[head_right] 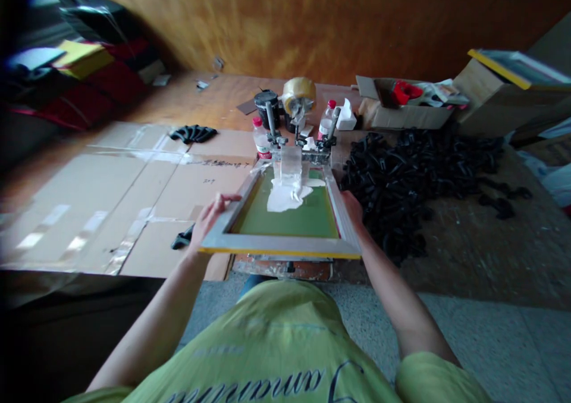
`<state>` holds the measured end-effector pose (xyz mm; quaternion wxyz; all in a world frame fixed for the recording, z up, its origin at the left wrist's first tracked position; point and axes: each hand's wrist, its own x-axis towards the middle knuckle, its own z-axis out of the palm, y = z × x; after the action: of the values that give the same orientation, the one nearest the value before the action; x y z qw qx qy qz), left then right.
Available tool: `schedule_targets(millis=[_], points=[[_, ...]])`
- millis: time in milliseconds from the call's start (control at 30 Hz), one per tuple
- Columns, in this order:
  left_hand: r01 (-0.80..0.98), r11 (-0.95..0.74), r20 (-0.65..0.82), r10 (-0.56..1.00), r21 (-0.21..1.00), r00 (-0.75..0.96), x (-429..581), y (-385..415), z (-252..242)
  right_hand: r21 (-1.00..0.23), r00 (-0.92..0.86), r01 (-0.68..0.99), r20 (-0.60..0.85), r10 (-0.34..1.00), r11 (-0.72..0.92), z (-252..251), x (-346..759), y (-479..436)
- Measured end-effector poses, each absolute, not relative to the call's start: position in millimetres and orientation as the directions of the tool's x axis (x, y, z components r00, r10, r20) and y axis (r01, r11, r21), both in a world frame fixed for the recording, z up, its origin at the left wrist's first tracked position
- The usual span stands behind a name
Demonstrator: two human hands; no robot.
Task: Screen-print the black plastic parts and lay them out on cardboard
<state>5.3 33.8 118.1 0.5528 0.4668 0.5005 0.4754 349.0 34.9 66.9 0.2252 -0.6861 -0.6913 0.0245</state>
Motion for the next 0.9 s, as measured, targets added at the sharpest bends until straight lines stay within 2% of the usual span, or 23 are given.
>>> schedule_targets(millis=[100,200,333,433,567,667,733,900], points=[[0.002,0.320,-0.320,0.945,0.947,0.070,0,12,72,-0.349,0.075,0.935,0.355,0.932,0.058,91,348,59],[0.051,0.371,-0.374,0.926,0.927,0.056,2,10,28,-0.284,-0.124,0.927,0.389,0.913,0.247,105,309,83],[0.127,0.356,-0.367,0.927,0.926,0.082,-1,18,-5,-0.194,-0.364,0.897,0.184,0.913,0.397,95,262,91],[0.121,0.355,-0.367,0.926,0.927,0.092,-2,18,-10,-0.170,-0.412,0.893,0.057,0.909,0.416,79,254,72],[0.106,0.359,-0.368,0.927,0.927,0.071,0,15,-5,-0.137,-0.555,0.821,0.030,0.831,0.554,75,266,36],[0.131,0.354,-0.364,0.929,0.926,0.066,1,14,-2,-0.160,-0.673,0.733,-0.026,0.739,0.661,84,278,26],[0.132,0.348,-0.358,0.931,0.928,0.069,2,14,-2,-0.185,-0.689,0.718,-0.047,0.723,0.671,90,282,30],[0.089,0.356,-0.363,0.930,0.930,0.065,2,13,2,-0.178,-0.569,0.796,0.109,0.815,0.579,79,272,35]])
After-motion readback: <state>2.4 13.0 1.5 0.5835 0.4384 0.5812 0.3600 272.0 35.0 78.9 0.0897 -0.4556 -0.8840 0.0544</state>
